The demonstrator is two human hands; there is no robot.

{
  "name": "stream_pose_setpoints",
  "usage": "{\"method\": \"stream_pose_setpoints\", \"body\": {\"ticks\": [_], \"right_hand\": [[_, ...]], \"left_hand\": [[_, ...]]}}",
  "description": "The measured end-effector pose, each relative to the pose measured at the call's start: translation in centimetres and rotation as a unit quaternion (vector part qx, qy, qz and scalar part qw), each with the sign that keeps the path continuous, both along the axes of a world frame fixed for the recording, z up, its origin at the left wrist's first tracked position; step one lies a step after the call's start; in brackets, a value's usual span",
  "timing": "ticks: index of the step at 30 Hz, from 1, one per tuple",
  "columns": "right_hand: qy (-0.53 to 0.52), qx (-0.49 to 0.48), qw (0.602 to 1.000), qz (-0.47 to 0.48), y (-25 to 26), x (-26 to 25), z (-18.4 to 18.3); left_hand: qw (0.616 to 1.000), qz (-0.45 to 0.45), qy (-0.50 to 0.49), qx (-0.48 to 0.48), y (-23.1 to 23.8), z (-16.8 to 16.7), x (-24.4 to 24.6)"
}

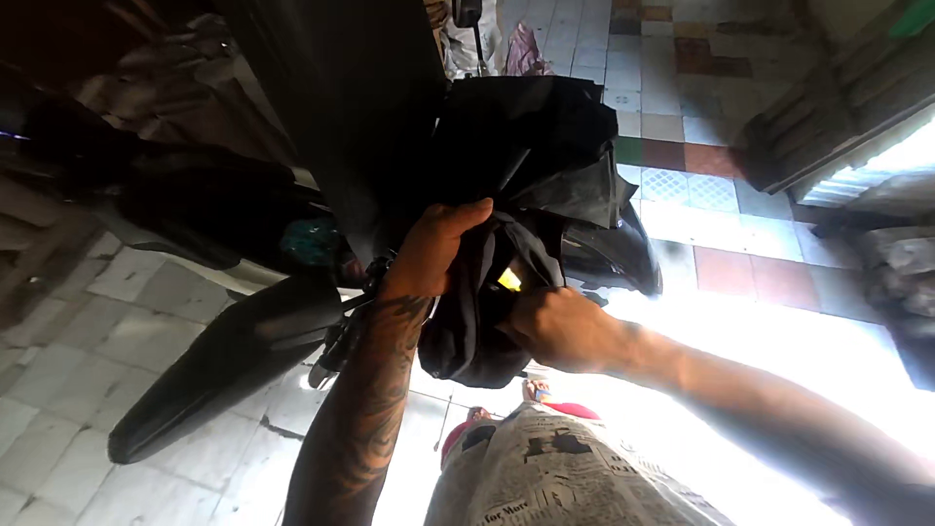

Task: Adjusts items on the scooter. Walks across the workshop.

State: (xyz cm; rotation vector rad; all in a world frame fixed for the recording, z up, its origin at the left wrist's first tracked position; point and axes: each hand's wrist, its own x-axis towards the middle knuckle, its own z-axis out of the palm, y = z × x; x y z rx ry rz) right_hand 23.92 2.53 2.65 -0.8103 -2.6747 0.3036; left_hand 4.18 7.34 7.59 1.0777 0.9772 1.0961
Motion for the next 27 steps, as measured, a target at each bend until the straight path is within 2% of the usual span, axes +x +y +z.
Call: {"method": "stream_pose_setpoints", "body": {"ticks": [2, 5, 7, 9, 11, 14, 16, 18, 19, 22, 27], "right_hand": [[-0.014, -0.003, 0.999, -0.048, -0.1, 0.3, 0.3], [-0.038, 0.092, 0.993, -0.063, 0.9, -0.1, 1.0], [-0.159, 0.130, 0.975, -0.081, 1.8, -0.6, 2.0], [-0.313, 0.114, 0.939, -0.087, 2.3, -1.6, 3.3], [-0.380, 0.071, 0.918, -0.087, 2.8, -2.7, 4.3], [-0.410, 0.046, 0.910, -0.042, 3.5, -3.7, 5.4], [-0.387, 0.075, 0.918, 0.052, 3.7, -3.3, 6.7], [-0.322, 0.051, 0.930, 0.170, 4.0, -2.1, 7.2], [-0.311, 0.015, 0.929, 0.199, 4.4, -1.4, 6.8], [-0.276, -0.067, 0.942, 0.180, 6.4, 0.2, 4.5], [-0.371, -0.002, 0.905, 0.210, 7.9, -1.6, 4.4]], "left_hand": [[1.000, -0.001, -0.024, -0.006, -0.2, 0.2, 0.0], [0.999, -0.033, -0.021, 0.005, -0.1, -0.2, 0.0], [0.998, -0.062, -0.023, 0.008, 0.2, -0.4, 0.0], [0.995, -0.093, -0.028, 0.013, 0.4, -0.4, 0.2], [0.994, -0.102, 0.000, 0.028, 0.6, -0.3, 0.6], [0.998, -0.049, 0.034, 0.033, 1.1, -0.7, 0.9], [0.998, -0.013, 0.044, 0.035, 1.2, -1.0, 0.6], [0.996, 0.019, 0.084, 0.040, -0.2, -1.1, 0.1], [0.992, 0.020, 0.116, 0.041, -1.7, -0.9, -0.3], [0.988, 0.022, 0.149, 0.024, -3.8, 0.4, 0.1], [0.984, 0.010, 0.172, 0.033, -1.0, 0.2, 1.1]]}}
